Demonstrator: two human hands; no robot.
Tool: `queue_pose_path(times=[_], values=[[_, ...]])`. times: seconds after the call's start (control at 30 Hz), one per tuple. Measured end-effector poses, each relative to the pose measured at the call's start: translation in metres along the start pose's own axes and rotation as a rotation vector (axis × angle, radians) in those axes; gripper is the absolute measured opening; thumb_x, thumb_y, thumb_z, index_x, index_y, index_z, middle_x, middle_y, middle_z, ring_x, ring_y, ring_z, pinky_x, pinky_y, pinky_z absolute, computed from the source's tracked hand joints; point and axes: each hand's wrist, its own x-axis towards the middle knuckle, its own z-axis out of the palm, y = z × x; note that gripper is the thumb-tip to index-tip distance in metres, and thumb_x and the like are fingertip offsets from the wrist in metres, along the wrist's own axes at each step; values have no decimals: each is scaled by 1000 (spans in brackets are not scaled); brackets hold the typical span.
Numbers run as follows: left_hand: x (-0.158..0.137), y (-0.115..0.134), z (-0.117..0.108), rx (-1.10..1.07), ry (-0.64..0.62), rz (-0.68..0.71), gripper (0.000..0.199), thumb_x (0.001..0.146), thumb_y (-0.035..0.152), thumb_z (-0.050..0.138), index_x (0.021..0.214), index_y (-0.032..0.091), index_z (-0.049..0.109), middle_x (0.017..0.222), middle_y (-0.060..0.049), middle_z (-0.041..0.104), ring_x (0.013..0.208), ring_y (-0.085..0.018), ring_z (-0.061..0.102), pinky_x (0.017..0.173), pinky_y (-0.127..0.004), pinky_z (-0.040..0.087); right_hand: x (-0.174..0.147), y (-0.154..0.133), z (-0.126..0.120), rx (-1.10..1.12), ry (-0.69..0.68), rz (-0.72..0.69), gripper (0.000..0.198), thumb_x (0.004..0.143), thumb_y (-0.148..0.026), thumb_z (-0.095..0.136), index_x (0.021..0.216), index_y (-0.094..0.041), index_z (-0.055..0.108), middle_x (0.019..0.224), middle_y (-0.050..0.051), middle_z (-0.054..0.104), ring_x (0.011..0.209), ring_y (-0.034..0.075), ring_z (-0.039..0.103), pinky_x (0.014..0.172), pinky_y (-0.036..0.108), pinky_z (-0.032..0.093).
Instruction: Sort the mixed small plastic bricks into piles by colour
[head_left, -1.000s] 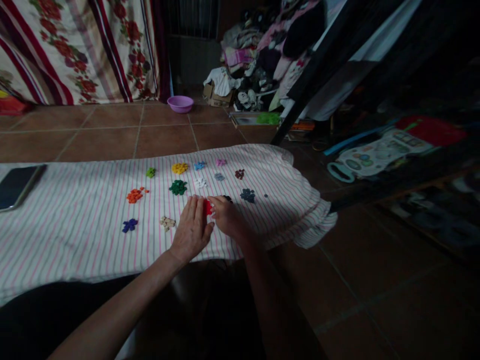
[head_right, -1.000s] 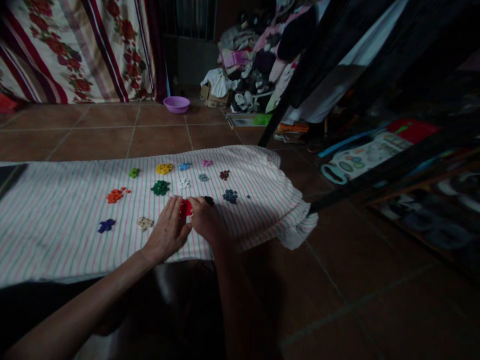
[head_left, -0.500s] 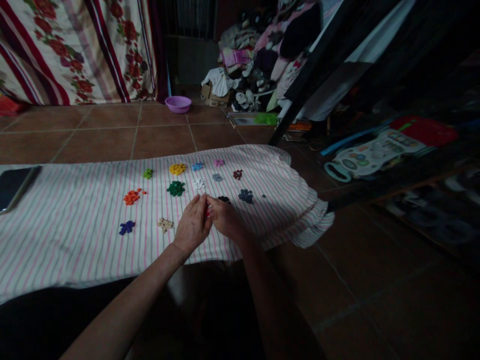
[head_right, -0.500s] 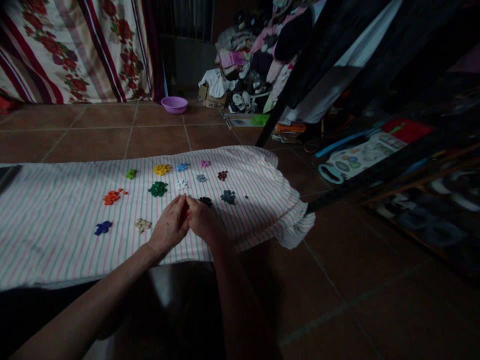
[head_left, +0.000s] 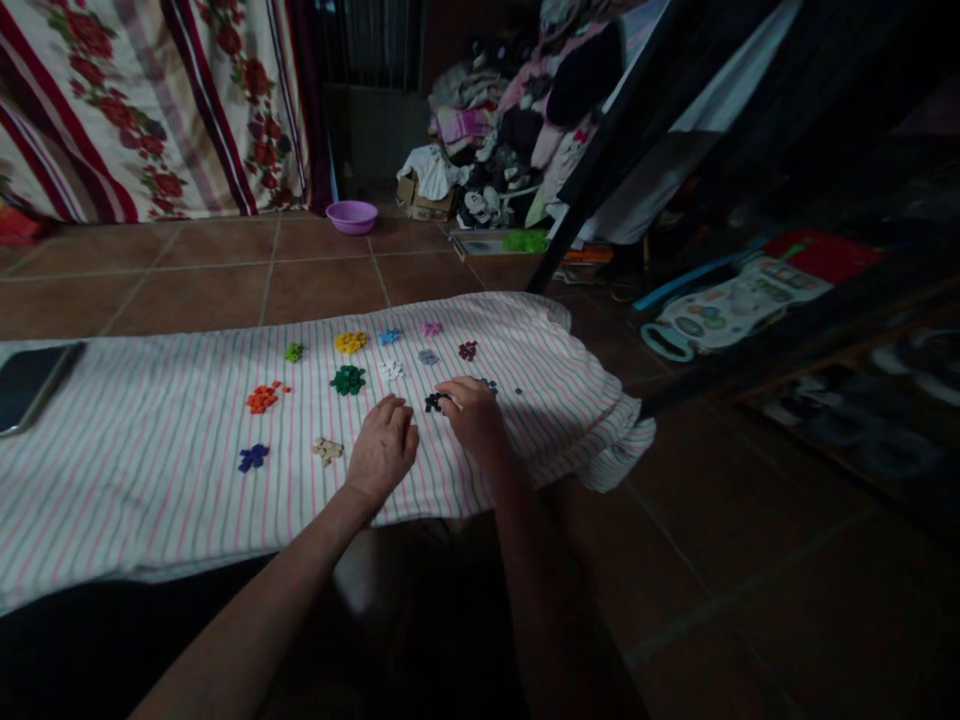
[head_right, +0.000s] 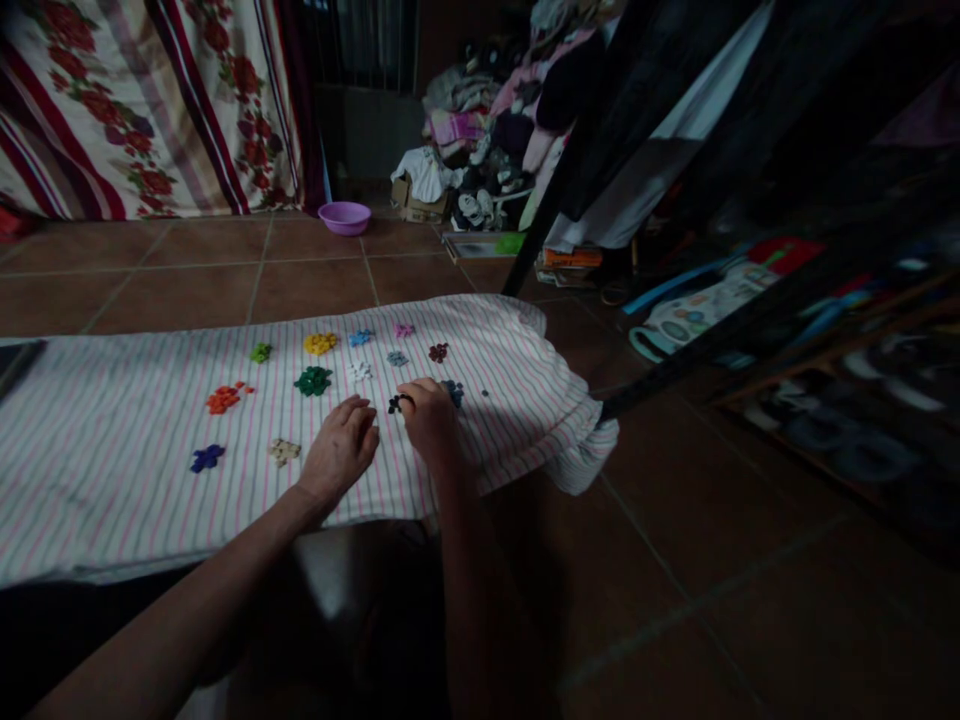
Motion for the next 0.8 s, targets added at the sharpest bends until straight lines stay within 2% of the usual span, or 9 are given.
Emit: queue_pose_path(times=[0.17, 0.3, 0.57, 0.8], values=[[0, 0, 0, -10, 16, -9, 16, 87, 15, 45, 100, 14, 55, 112, -14, 59, 117, -25, 52, 101, -43, 48, -1, 1, 19, 25, -3, -70, 20, 80, -20, 66, 99, -20, 72, 107, 9, 67, 109, 25, 53, 97, 40, 42], [-1, -1, 1, -24, 25, -19, 17, 85, 12, 45, 99, 15, 54, 112, -14, 59, 115, -25, 52, 100, -45, 48, -1, 1, 29, 41, -29, -109, 19, 81, -22, 66, 99, -20, 70, 105, 8, 66, 107, 24, 54, 97, 40, 42], [0, 0, -1, -26, 16, -36, 20, 82, 11, 44, 99, 16, 55, 110, -13, 58, 112, -25, 53, 99, -45, 48, -10, 6, 30, 17, -54, -120, 13, 87, -14, 51, 88, -18, 63, 92, 6, 63, 96, 21, 54, 92, 36, 41], [1, 1, -4, 34, -23, -4, 23, 85, 13, 44, 104, 15, 57, 111, -13, 58, 108, -25, 52, 94, -44, 49, -12, 3, 28, -16, -52, -161, 16, 86, -12, 50, 86, -20, 64, 92, 6, 63, 97, 20, 52, 91, 35, 39]])
